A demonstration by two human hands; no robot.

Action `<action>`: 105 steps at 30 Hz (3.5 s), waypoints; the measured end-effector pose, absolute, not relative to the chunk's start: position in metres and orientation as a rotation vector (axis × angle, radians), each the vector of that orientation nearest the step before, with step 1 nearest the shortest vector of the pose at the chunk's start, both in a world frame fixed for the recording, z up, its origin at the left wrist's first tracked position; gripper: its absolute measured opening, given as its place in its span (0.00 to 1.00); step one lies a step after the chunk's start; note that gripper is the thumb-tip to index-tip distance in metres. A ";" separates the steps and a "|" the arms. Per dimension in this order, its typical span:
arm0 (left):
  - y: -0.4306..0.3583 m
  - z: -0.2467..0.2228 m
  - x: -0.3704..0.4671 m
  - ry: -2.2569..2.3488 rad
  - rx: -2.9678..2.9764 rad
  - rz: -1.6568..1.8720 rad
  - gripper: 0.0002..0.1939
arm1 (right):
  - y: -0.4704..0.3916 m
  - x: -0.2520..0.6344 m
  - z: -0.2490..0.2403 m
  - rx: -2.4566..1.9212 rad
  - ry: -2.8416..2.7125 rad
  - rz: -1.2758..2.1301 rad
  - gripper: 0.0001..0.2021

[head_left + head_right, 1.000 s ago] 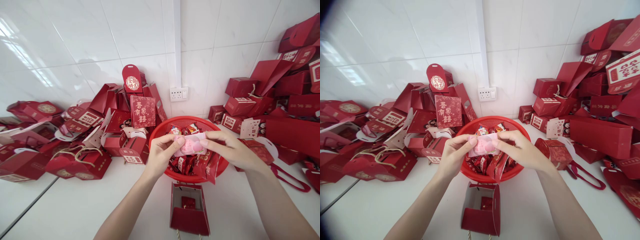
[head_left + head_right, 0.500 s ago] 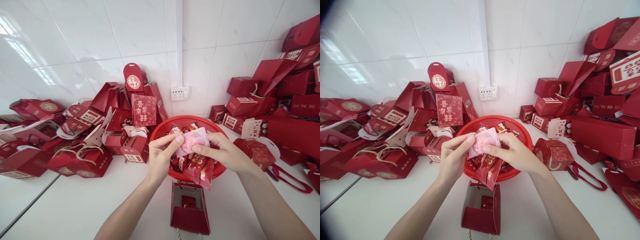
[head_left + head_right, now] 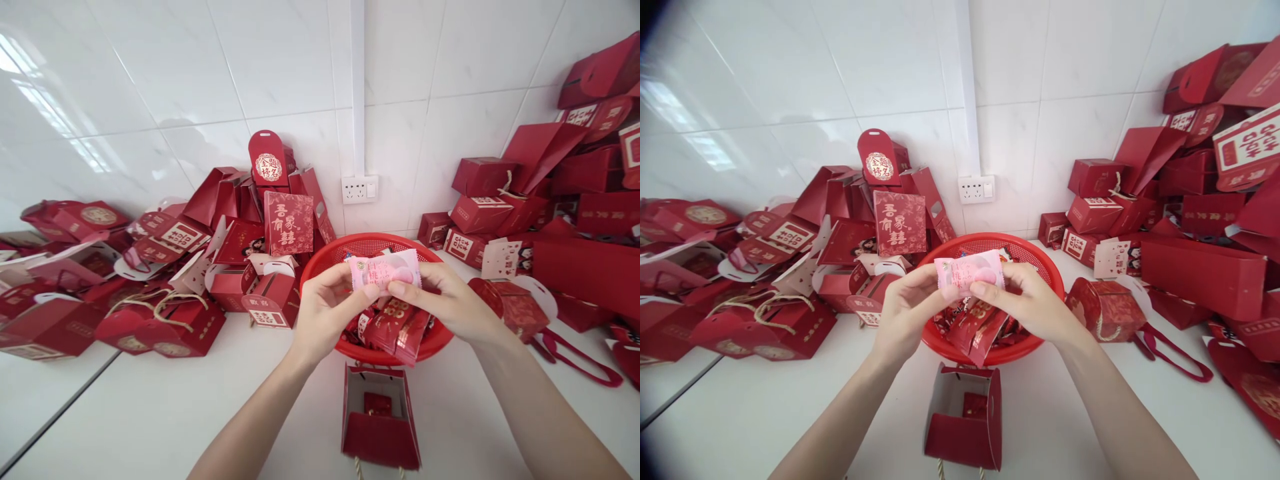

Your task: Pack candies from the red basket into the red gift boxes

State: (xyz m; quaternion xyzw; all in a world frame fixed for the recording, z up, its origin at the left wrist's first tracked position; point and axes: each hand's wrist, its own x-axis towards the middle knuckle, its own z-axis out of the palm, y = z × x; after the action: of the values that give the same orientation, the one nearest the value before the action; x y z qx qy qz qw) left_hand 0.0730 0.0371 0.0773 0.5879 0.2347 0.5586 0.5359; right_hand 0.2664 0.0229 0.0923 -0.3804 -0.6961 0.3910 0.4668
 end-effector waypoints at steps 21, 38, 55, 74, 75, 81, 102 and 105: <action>0.037 0.076 0.073 0.523 1.465 1.258 0.14 | 0.022 0.268 0.092 -0.868 -1.668 0.956 0.12; 0.035 0.078 0.073 0.623 1.502 1.232 0.19 | 0.022 0.266 0.093 -0.939 -1.651 0.933 0.16; 0.036 0.078 0.072 0.651 1.513 1.201 0.20 | 0.020 0.275 0.099 -0.969 -1.721 0.940 0.17; 0.037 0.078 0.072 0.648 1.529 1.197 0.21 | 0.022 0.274 0.098 -0.909 -1.696 1.016 0.14; 0.037 0.078 0.072 0.647 1.531 1.193 0.20 | 0.022 0.274 0.098 -0.912 -1.695 1.023 0.15; 0.038 0.076 0.071 0.639 1.520 1.176 0.21 | 0.023 0.274 0.100 -0.923 -1.670 1.111 0.17; 0.041 0.076 0.070 0.545 1.584 1.149 0.14 | 0.025 0.278 0.094 -0.855 -1.609 1.298 0.17; 0.041 0.076 0.070 0.531 1.591 1.151 0.14 | 0.023 0.277 0.095 -0.867 -1.629 1.241 0.18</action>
State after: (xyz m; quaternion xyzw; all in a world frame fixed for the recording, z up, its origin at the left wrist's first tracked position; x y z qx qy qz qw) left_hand 0.0701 0.0410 0.0760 0.6652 0.2219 0.4814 0.5259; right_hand 0.2774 0.0234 0.0953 -0.3497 -0.6569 0.5001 0.4429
